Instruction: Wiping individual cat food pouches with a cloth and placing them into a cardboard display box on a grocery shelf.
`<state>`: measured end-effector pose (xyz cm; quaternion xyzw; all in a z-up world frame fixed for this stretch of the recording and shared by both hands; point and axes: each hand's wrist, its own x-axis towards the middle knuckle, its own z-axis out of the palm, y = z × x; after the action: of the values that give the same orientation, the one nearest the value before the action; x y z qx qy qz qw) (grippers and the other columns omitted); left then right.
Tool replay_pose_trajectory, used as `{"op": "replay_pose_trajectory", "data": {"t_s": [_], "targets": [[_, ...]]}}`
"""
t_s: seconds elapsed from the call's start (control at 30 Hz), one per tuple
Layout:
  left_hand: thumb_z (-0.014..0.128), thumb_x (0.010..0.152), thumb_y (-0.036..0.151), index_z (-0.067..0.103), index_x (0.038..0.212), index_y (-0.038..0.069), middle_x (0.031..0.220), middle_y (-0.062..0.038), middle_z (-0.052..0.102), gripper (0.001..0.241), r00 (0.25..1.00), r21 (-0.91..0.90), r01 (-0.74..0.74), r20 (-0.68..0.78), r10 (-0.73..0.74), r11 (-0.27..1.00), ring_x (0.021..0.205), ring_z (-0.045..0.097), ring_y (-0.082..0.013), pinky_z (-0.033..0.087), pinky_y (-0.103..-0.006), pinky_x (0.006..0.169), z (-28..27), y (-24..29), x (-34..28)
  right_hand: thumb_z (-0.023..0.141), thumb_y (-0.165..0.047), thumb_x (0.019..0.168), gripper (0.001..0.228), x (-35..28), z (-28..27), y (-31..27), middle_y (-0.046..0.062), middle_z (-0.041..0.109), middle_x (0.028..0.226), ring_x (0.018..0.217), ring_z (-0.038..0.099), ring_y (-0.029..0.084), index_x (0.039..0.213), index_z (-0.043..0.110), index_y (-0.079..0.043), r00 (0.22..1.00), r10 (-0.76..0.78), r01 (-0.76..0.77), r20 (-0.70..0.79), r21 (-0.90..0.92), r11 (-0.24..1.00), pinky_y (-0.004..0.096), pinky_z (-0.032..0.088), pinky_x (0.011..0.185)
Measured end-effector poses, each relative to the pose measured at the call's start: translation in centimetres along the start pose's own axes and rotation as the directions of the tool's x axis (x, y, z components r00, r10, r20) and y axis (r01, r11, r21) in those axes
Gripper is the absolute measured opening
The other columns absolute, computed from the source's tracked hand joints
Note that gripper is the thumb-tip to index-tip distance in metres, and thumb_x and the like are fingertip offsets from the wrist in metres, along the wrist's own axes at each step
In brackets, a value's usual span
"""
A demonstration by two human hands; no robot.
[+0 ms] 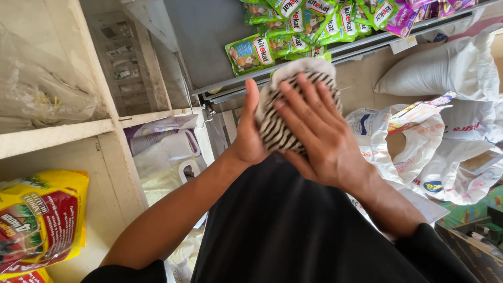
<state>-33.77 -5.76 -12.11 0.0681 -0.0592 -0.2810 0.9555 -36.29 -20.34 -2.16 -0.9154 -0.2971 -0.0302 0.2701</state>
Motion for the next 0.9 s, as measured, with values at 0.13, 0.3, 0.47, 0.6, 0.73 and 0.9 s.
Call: {"op": "replay_pose_trajectory", "data": {"t_s": [0.13, 0.3, 0.47, 0.6, 0.73, 0.9], "targets": [[0.028, 0.115, 0.063, 0.051, 0.156, 0.006, 0.147, -0.008, 0.064, 0.074, 0.998, 0.007, 0.038, -0.048, -0.038, 0.999, 0.127, 0.064, -0.0183, 0.051, -0.0356, 0.109, 0.6, -0.2, -0.1, 0.071, -0.021, 0.086, 0.068, 0.1, -0.2, 1.2, 0.026, 0.052, 0.156, 0.152, 0.042, 0.044, 0.146, 0.055, 0.006, 0.993, 0.114, -0.114, -0.03, 0.006, 0.993, 0.064, 0.007, 0.128], [0.028, 0.116, 0.062, 0.048, 0.158, 0.003, 0.154, -0.009, 0.059, 0.075, 0.999, -0.001, 0.043, 0.022, -0.043, 0.999, 0.14, 0.06, -0.0204, 0.046, -0.0354, 0.125, -0.7, 0.1, -0.2, 0.073, -0.024, 0.089, 0.066, 0.3, -0.2, 0.2, 0.027, 0.045, 0.156, 0.151, 0.037, 0.048, 0.143, 0.054, 0.01, 0.999, -0.027, 0.024, 0.047, 0.075, 0.997, 0.06, 0.028, 0.127], [0.024, 0.114, 0.064, 0.049, 0.157, 0.005, 0.151, -0.008, 0.061, 0.077, 0.998, 0.045, 0.06, -0.012, -0.059, 0.997, 0.133, 0.062, -0.0189, 0.049, -0.0357, 0.115, 0.4, -0.2, 0.0, 0.074, -0.016, 0.089, 0.066, 0.5, -0.1, 0.8, 0.028, 0.046, 0.157, 0.152, 0.037, 0.045, 0.146, 0.053, 0.009, 0.988, 0.141, -0.142, -0.066, -0.011, 0.99, 0.062, 0.016, 0.129], [0.027, 0.115, 0.062, 0.046, 0.158, 0.003, 0.154, -0.012, 0.058, 0.076, 0.998, -0.006, 0.055, 0.019, -0.054, 0.998, 0.14, 0.059, -0.0224, 0.047, -0.0366, 0.125, -0.2, 0.1, -0.1, 0.075, -0.02, 0.085, 0.069, 0.5, -0.5, -0.1, 0.028, 0.043, 0.157, 0.152, 0.035, 0.047, 0.144, 0.053, 0.01, 0.999, 0.004, -0.008, 0.044, 0.094, 0.996, 0.059, 0.028, 0.127], [0.034, 0.114, 0.061, 0.047, 0.159, 0.008, 0.152, -0.008, 0.059, 0.071, 0.999, 0.022, 0.02, -0.05, -0.019, 1.0, 0.135, 0.061, -0.02, 0.049, -0.0382, 0.119, 0.7, -0.2, 0.1, 0.071, -0.022, 0.088, 0.067, 0.5, -0.3, 0.5, 0.025, 0.047, 0.159, 0.154, 0.038, 0.04, 0.148, 0.054, 0.004, 0.992, 0.126, -0.126, -0.033, 0.002, 0.992, 0.059, 0.01, 0.13], [0.034, 0.112, 0.063, 0.052, 0.151, 0.002, 0.148, -0.011, 0.06, 0.075, 0.997, 0.06, 0.035, -0.073, -0.03, 0.998, 0.134, 0.06, -0.0205, 0.046, -0.0364, 0.119, -0.2, -0.1, -0.1, 0.072, -0.017, 0.088, 0.067, 0.8, -0.8, -0.8, 0.03, 0.042, 0.158, 0.153, 0.034, 0.048, 0.145, 0.049, 0.01, 0.998, 0.058, -0.061, 0.022, 0.133, 0.989, 0.058, 0.027, 0.128]]}}
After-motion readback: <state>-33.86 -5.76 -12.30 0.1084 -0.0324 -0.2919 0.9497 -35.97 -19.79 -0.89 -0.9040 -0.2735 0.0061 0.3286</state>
